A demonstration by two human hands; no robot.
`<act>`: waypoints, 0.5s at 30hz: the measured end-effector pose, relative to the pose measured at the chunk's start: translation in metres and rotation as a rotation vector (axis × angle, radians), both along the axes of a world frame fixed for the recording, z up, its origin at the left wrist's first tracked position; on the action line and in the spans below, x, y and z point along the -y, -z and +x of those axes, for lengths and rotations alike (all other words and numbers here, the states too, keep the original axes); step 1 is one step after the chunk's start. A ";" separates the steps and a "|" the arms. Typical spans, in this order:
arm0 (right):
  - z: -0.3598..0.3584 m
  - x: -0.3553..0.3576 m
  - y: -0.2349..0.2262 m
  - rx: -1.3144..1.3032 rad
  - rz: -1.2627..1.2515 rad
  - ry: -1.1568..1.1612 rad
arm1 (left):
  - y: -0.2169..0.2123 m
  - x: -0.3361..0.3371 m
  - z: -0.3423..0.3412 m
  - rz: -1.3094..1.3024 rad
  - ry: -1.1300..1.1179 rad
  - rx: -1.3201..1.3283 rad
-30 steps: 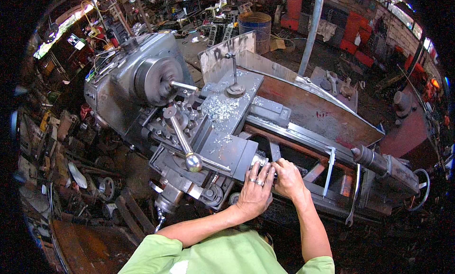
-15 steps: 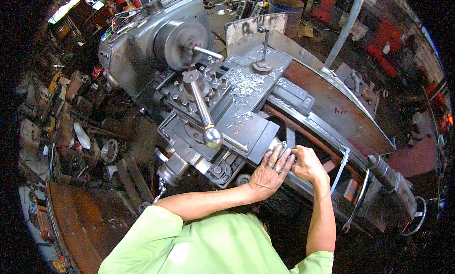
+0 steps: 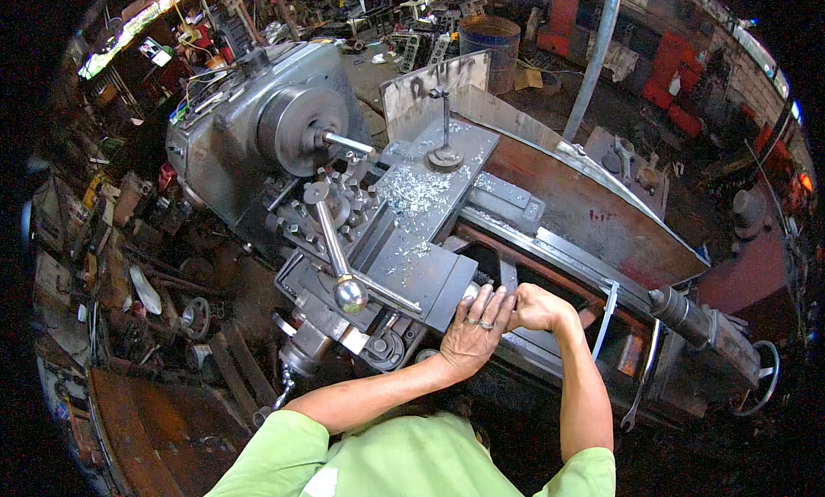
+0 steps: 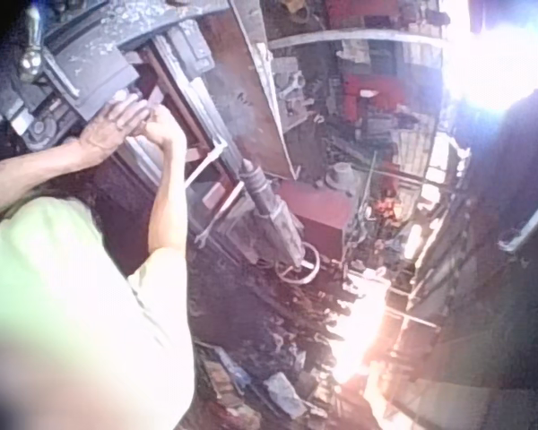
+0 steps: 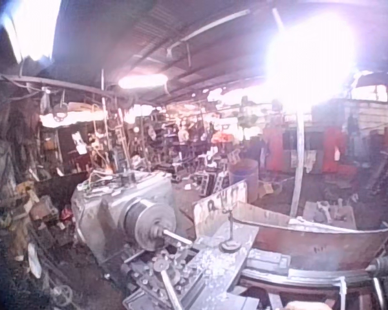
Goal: The person operates a metal lathe, adjusting the tool post and handwheels while the chuck rotates. They repeatedly engage the cutting tool with the workpiece, remove metal shavings, and reposition the tool. The person also uses a wrench to tighten components on the lathe.
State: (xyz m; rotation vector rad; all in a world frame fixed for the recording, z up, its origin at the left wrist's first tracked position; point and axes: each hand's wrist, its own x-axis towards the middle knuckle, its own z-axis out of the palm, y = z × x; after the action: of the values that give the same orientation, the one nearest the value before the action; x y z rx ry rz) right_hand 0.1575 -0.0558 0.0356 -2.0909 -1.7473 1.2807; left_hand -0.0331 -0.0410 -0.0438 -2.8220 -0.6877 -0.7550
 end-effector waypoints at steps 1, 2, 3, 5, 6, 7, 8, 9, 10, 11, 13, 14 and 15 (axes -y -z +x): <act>0.002 0.001 0.000 -0.072 0.008 0.008 | 0.000 0.000 0.001 0.001 -0.005 -0.001; 0.003 -0.001 0.002 -0.113 0.023 0.001 | 0.000 -0.001 0.001 0.002 -0.011 -0.001; 0.004 -0.003 0.003 -0.132 0.034 -0.023 | 0.000 -0.001 0.002 0.015 -0.009 -0.001; 0.006 -0.005 0.006 -0.192 0.036 -0.038 | -0.002 -0.002 0.003 0.049 -0.011 0.011; 0.007 -0.006 0.008 -0.234 0.028 -0.030 | -0.003 -0.003 0.003 0.030 0.006 0.003; 0.008 -0.007 0.010 -0.275 0.019 -0.021 | -0.004 -0.005 0.003 0.023 0.018 0.008; 0.010 -0.008 0.011 -0.233 0.018 -0.037 | -0.005 -0.006 0.004 0.016 0.029 0.014; 0.012 -0.009 0.013 -0.193 0.017 -0.053 | -0.007 -0.007 0.005 0.016 0.038 0.012; 0.013 -0.010 0.016 -0.153 0.017 -0.069 | -0.009 -0.009 0.006 0.017 0.048 0.008; 0.014 -0.011 0.019 -0.207 0.012 -0.074 | -0.010 -0.011 0.006 0.012 0.054 0.004; 0.018 -0.014 0.025 -0.311 0.001 -0.089 | -0.013 -0.013 0.009 0.047 0.053 0.014; 0.020 -0.015 0.030 -0.309 0.008 -0.109 | -0.014 -0.013 0.009 0.060 0.049 0.017; 0.023 -0.017 0.034 -0.306 0.015 -0.128 | -0.015 -0.015 0.010 0.069 0.051 0.014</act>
State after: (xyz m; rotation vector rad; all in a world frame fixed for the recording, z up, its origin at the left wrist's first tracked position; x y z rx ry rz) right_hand 0.1810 -0.0391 0.0015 -1.6882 -1.7676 1.5214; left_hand -0.0230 -0.0263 -0.0285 -2.7841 -0.5824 -0.7912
